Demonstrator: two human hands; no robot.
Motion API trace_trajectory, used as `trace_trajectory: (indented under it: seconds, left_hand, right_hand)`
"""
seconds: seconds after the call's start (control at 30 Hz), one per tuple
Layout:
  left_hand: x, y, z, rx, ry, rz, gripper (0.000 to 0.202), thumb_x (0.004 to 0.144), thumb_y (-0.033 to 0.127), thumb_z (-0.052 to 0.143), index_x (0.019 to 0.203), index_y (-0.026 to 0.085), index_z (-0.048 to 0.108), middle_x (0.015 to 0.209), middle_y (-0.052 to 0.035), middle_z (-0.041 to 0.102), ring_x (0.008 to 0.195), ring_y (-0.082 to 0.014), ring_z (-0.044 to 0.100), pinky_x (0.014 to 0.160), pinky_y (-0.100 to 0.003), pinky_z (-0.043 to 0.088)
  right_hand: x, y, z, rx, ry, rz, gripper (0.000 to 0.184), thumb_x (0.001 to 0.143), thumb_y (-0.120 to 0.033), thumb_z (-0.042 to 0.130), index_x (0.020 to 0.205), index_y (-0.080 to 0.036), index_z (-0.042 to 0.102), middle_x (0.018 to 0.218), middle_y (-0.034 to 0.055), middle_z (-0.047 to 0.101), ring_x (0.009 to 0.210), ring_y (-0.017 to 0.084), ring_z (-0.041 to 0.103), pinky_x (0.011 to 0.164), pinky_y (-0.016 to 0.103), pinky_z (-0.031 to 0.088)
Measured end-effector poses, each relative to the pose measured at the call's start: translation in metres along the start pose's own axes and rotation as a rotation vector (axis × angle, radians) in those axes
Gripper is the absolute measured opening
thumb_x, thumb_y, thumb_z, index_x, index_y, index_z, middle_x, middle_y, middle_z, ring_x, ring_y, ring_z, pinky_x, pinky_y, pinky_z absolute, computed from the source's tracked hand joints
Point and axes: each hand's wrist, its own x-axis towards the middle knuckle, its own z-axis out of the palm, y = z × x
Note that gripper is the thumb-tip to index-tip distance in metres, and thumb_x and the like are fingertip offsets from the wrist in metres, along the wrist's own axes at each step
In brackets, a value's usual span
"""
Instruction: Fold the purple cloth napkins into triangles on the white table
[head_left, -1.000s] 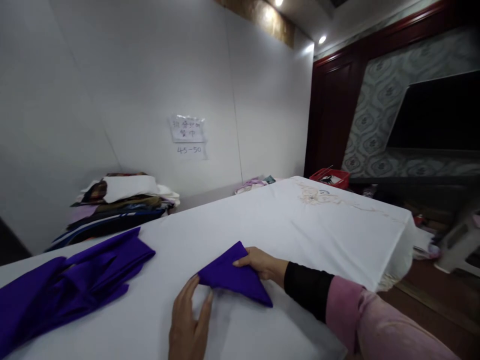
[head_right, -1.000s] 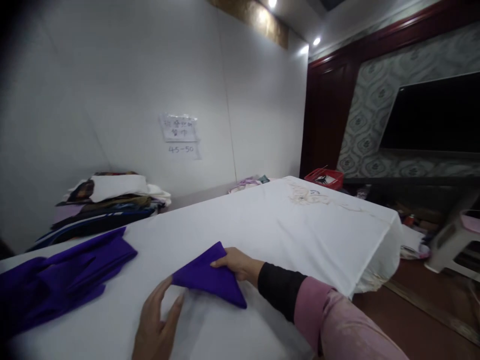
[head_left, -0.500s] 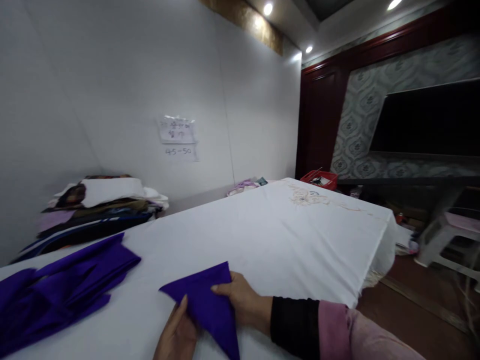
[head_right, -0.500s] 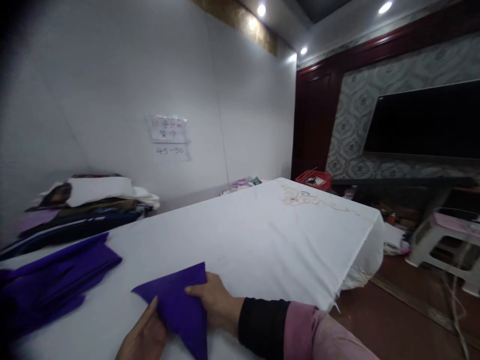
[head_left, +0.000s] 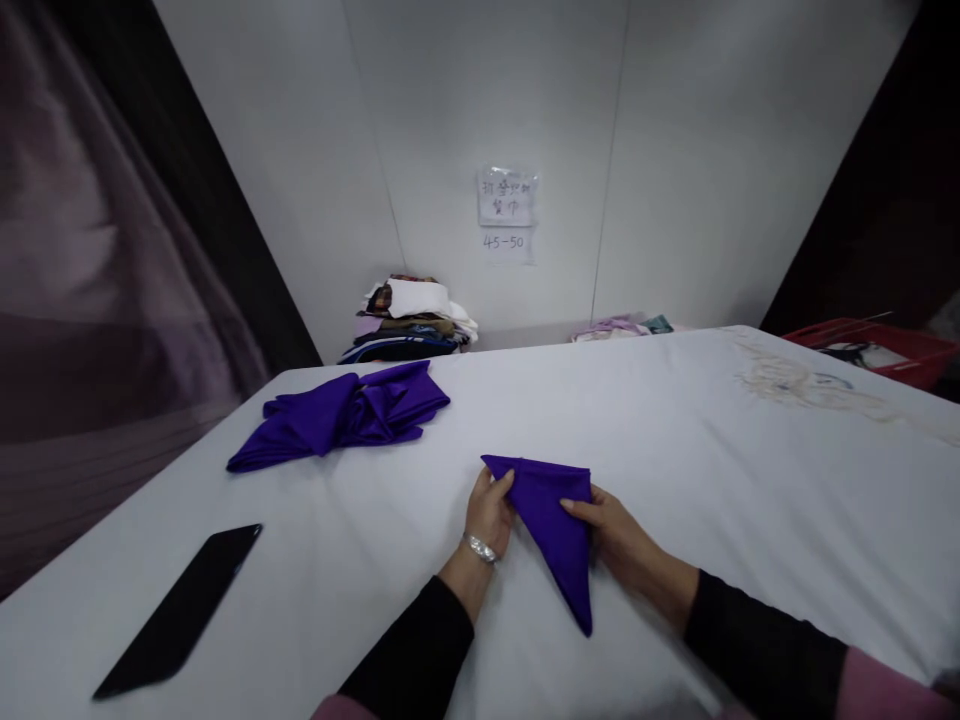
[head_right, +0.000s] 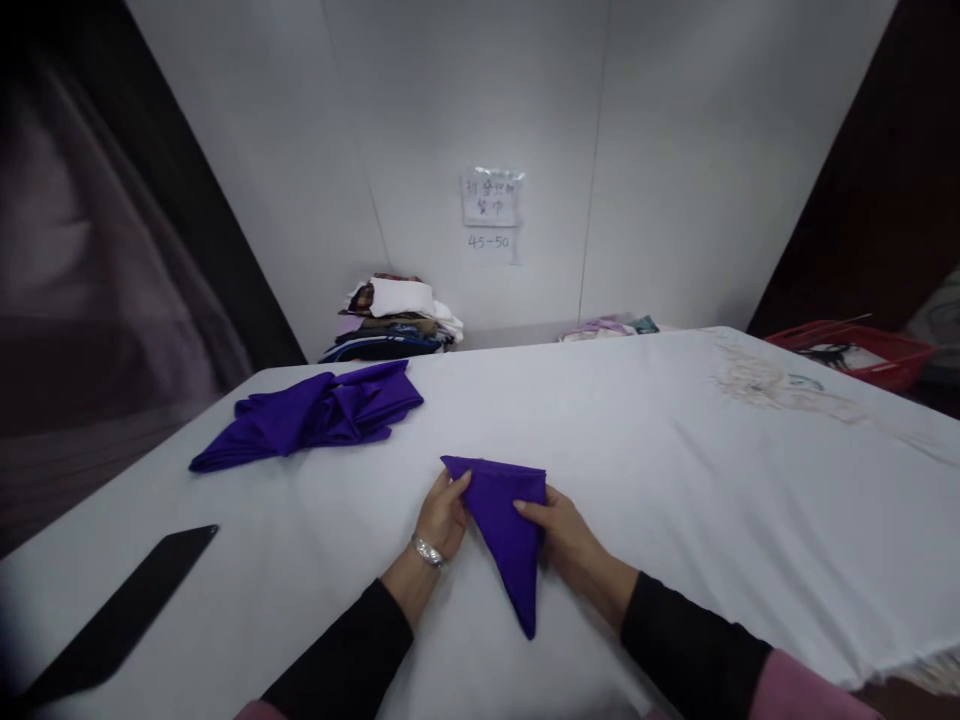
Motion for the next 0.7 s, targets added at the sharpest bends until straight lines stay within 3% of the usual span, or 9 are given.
trace_trajectory:
  seconds: [0.17, 0.37, 0.47, 0.57, 0.7]
  left_hand:
    - [0.002, 0.003, -0.001, 0.013, 0.001, 0.023, 0.047, 0.058, 0.026, 0.078, 0.097, 0.018, 0.054, 0.077, 0.0004, 0.067, 0.068, -0.0136, 0.062, 0.062, -0.025, 0.047]
    - [-0.001, 0.008, 0.002, 0.056, -0.016, 0.016, 0.054, 0.061, 0.027, 0.077, 0.106, 0.019, 0.049, 0.082, -0.0008, 0.067, 0.069, -0.0148, 0.063, 0.061, -0.025, 0.047]
    - [0.001, 0.008, 0.002, 0.07, -0.012, 0.026, 0.055, 0.061, 0.026, 0.076, 0.109, 0.018, 0.049, 0.081, -0.0011, 0.067, 0.068, -0.0148, 0.063, 0.061, -0.025, 0.047]
    - [0.004, 0.007, 0.0, 0.067, -0.039, 0.042, 0.056, 0.061, 0.027, 0.076, 0.109, 0.016, 0.05, 0.084, -0.004, 0.068, 0.075, -0.0177, 0.065, 0.068, -0.027, 0.049]
    - [0.005, 0.009, -0.002, 0.134, -0.039, 0.019, 0.064, 0.068, 0.031, 0.072, 0.123, 0.014, 0.043, 0.088, -0.0074, 0.069, 0.082, -0.0219, 0.066, 0.073, -0.031, 0.049]
  right_hand:
    - [0.02, -0.04, -0.02, -0.192, -0.042, 0.075, 0.062, 0.069, -0.031, 0.073, 0.125, -0.023, 0.048, 0.088, 0.0025, 0.066, 0.078, 0.017, 0.062, 0.075, 0.032, 0.047]
    - [0.063, -0.078, -0.014, -0.572, -0.351, 0.241, 0.061, 0.065, -0.029, 0.075, 0.121, -0.018, 0.054, 0.095, 0.0059, 0.067, 0.082, 0.017, 0.062, 0.074, 0.029, 0.047]
    - [0.077, -0.081, 0.001, -0.684, -0.477, 0.275, 0.056, 0.062, -0.026, 0.076, 0.115, -0.016, 0.06, 0.098, 0.0063, 0.068, 0.085, 0.018, 0.063, 0.079, 0.029, 0.046]
    - [0.082, -0.072, 0.011, -0.681, -0.598, 0.339, 0.041, 0.064, -0.027, 0.074, 0.102, -0.015, 0.066, 0.092, 0.0055, 0.07, 0.076, 0.017, 0.065, 0.074, 0.029, 0.049]
    - [0.082, -0.057, 0.005, -0.58, -0.563, 0.365, 0.03, 0.065, -0.027, 0.073, 0.091, -0.013, 0.068, 0.078, 0.0037, 0.071, 0.062, 0.014, 0.064, 0.065, 0.027, 0.05]
